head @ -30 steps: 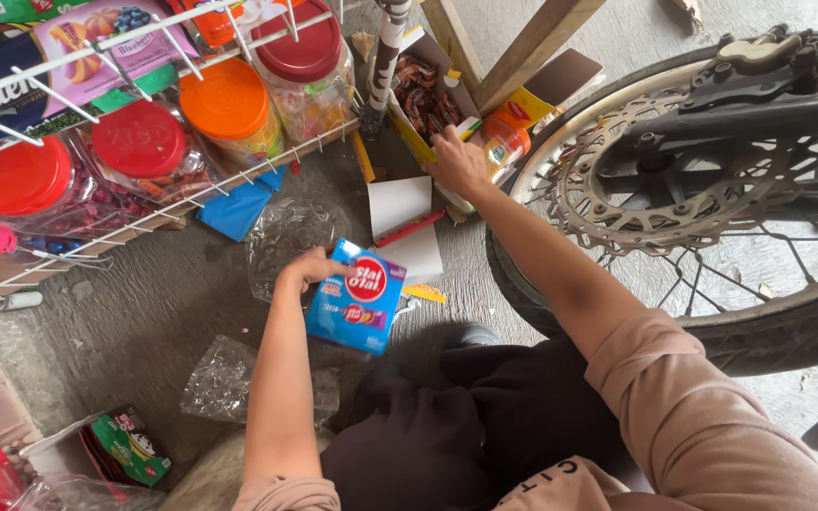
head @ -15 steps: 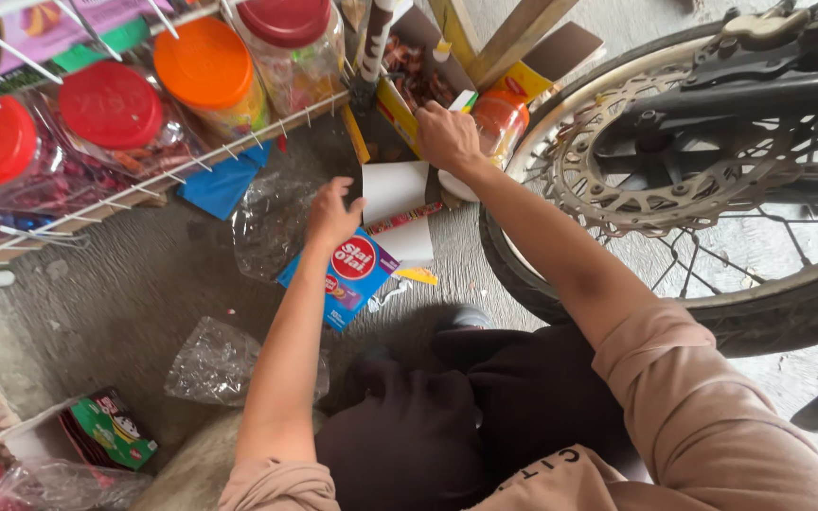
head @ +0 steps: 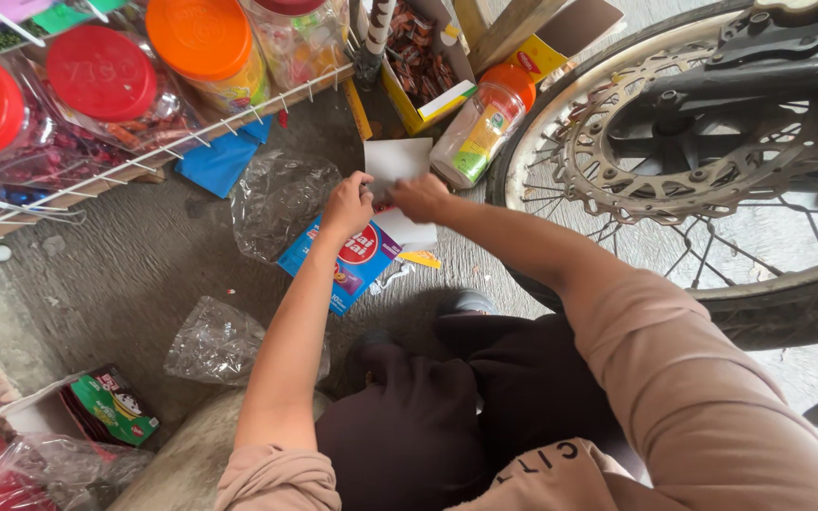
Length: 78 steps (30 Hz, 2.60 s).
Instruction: The person organizes snack items on a wire rack in a small shop. They place a tin can on a shelf, then sit on the floor to open a box of snacks and arrange them on the lower shelf. They also move a plastic container and a blue bag, and place a green snack pack on the rack.
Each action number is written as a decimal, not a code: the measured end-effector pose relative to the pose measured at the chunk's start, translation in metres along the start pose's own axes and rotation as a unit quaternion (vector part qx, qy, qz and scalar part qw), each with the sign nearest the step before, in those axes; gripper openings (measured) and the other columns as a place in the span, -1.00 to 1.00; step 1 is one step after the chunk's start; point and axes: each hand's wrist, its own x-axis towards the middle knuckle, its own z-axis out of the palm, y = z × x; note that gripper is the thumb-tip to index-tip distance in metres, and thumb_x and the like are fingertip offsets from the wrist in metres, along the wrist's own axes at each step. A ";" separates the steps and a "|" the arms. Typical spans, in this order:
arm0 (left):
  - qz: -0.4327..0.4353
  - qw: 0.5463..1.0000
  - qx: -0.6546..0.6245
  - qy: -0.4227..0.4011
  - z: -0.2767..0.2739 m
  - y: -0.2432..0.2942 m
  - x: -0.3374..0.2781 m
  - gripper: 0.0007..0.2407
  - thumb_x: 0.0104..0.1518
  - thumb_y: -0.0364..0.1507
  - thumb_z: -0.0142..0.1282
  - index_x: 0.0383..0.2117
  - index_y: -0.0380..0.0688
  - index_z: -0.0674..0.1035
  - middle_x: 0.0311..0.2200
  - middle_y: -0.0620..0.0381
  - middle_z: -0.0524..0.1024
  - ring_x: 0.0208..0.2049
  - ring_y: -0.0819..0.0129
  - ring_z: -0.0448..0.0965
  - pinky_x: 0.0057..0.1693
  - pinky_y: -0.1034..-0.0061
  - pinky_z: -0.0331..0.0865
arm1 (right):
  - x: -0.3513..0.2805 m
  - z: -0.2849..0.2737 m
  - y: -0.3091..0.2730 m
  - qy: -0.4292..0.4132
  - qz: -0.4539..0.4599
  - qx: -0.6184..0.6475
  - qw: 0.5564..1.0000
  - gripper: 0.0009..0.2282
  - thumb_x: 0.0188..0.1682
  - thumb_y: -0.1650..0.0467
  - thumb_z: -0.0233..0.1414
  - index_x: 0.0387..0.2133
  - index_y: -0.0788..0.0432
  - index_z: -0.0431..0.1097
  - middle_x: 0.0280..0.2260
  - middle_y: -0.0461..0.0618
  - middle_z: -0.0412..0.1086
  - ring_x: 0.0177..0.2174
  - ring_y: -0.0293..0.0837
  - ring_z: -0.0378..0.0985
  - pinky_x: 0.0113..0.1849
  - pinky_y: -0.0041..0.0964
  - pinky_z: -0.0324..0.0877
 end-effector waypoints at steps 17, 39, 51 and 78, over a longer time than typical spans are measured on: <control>-0.133 0.935 -0.271 0.185 0.015 0.005 0.033 -0.61 0.23 -0.21 0.17 -0.03 -0.33 0.47 -0.31 0.00 0.62 -0.27 0.26 0.62 -0.14 0.40 0.47 | -0.004 -0.073 -0.022 0.098 0.081 0.279 0.952 -0.70 0.14 0.21 -0.06 -0.01 0.15 0.23 -0.38 0.20 0.55 -0.37 0.21 0.60 -0.32 0.14 0.43; -0.051 0.645 -0.756 0.098 -0.163 0.131 0.013 -0.68 0.32 -0.09 -0.13 -0.01 0.06 0.54 -0.44 0.33 0.38 -0.56 0.58 0.27 -0.47 0.68 0.09 | -0.040 -0.212 -0.036 0.212 -0.016 0.819 0.532 -0.46 0.14 0.02 -0.10 -0.70 0.15 0.24 -0.70 -0.03 0.28 -0.70 -0.21 0.32 -0.63 -0.33 0.27; -0.036 0.779 -0.626 0.008 -0.119 0.164 0.007 -0.96 0.37 -0.47 -0.05 -0.23 -0.08 0.46 -0.44 0.19 0.41 -0.51 0.52 0.39 -0.47 0.56 0.30 | -0.023 -0.231 -0.036 0.494 -0.087 0.332 0.799 -0.81 0.27 0.37 -0.16 -0.25 0.22 0.35 -0.17 0.08 0.39 -0.16 -0.06 0.43 -0.07 -0.22 0.38; 0.043 0.659 -0.738 0.141 -0.175 0.134 0.006 -0.62 0.35 -0.28 0.11 0.19 -0.25 0.49 -0.35 0.17 0.46 -0.37 0.48 0.48 -0.32 0.56 0.33 | -0.073 -0.223 -0.079 0.437 -0.380 0.235 0.781 -0.69 -0.24 0.68 0.17 -0.20 0.26 0.54 -0.05 0.08 0.48 0.01 0.11 0.52 0.07 -0.07 0.48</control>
